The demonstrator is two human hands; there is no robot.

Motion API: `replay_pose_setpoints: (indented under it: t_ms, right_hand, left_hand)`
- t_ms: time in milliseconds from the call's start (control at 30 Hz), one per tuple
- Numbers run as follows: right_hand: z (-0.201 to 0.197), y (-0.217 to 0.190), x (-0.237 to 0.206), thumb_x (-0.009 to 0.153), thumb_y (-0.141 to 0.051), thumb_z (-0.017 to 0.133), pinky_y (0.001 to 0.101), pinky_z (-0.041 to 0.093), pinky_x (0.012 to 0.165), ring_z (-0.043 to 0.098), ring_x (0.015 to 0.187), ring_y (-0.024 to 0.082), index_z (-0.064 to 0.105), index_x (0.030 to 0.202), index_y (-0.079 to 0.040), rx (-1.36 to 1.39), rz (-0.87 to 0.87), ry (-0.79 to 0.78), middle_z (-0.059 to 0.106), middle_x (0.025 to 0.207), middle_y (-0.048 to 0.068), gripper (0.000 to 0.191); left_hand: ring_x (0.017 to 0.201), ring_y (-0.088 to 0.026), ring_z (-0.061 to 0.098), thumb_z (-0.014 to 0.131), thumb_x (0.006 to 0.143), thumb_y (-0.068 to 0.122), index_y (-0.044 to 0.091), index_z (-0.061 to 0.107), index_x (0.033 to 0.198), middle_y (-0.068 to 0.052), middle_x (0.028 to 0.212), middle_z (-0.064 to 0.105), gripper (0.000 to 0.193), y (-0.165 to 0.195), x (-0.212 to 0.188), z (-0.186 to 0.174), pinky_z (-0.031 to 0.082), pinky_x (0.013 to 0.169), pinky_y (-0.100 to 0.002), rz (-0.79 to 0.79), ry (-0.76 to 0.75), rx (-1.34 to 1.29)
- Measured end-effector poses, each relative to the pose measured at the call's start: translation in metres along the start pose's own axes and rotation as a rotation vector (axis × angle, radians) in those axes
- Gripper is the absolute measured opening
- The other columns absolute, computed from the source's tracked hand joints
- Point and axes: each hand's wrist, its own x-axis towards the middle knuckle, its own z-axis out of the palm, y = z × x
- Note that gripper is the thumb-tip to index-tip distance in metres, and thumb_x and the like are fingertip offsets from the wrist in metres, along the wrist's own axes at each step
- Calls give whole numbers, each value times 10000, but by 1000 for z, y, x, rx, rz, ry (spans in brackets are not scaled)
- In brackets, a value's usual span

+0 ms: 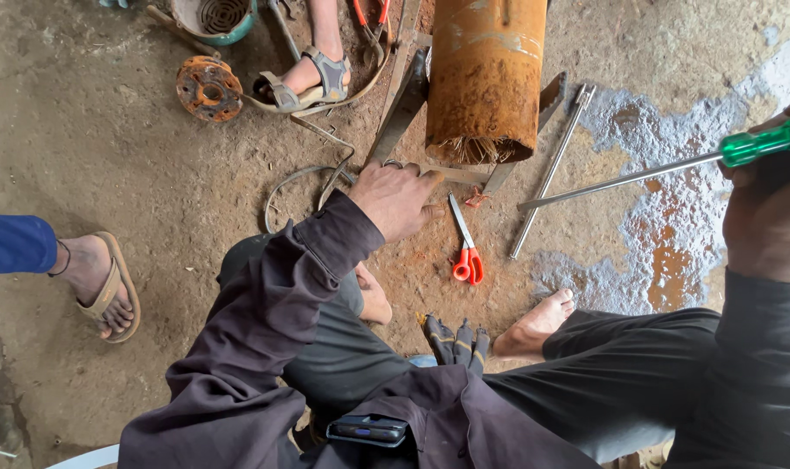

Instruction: The person sits on the floor and works on a large, rusty cylindrical electrical coil. They use a screwdriver to pry and adjust the copper windings at the end of the coil, then switch to pliers to pull and separate the wires. The person repeatedly manipulates the copper strands to tidy or repair the coil's end.

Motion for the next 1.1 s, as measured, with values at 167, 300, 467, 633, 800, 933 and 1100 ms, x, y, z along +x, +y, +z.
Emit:
replay_pose_setpoints:
  t_ms: [167,300,467,633,800,933,1100]
  right_hand:
    - [-7,4,4,1239,-311,408,277,424,705,566,786,187,496,1287,-38,84,44,21,568,929,112,291]
    - [-10,7,9,1239,-308,364,304,469,781,617,897,235,475,1360,-21,109,75,54,608,1023,171,331]
    - [4,-1,11,1233,-306,371,325,479,791,606,858,266,464,1404,-8,141,84,55,583,1003,197,355]
    - [43,-24,11,1232,-367,414,379,491,818,610,882,315,467,1439,-2,140,55,50,581,1050,212,423]
    - [99,-53,4,1188,-472,508,427,495,962,611,1080,308,485,1467,-64,69,70,30,579,1266,179,494]
    - [131,-62,11,1144,-554,572,460,486,1046,593,1163,300,493,1429,-134,-79,46,15,575,1346,151,514]
    - [124,-44,39,1130,-534,537,476,464,1102,560,1195,307,495,1428,-118,-48,111,128,559,1344,144,514]
  left_hand:
    - [953,-334,709,623,943,517,98,533,1399,-181,1064,697,626,1,0,-4,498,900,-558,-18,-40,-19]
    - [984,-322,708,634,927,481,109,566,1352,-162,1079,705,569,2,-1,-5,499,895,-570,9,23,-25]
    - [947,-309,712,583,982,521,83,554,1352,-177,1081,698,574,4,-1,-4,484,927,-587,14,-31,19]
    - [919,-302,706,578,965,531,79,546,1358,-166,1043,704,600,8,1,-2,495,897,-569,10,-21,50]
    - [906,-301,705,598,937,276,85,556,1390,-150,1066,705,493,28,-1,4,534,825,-514,75,-95,70]
    - [913,-295,700,617,875,233,88,605,1278,-150,1048,706,429,38,-10,7,446,948,-583,189,20,31]
    - [833,-294,700,632,839,246,37,585,1308,-165,1032,702,515,26,-10,2,444,904,-588,268,97,-37]
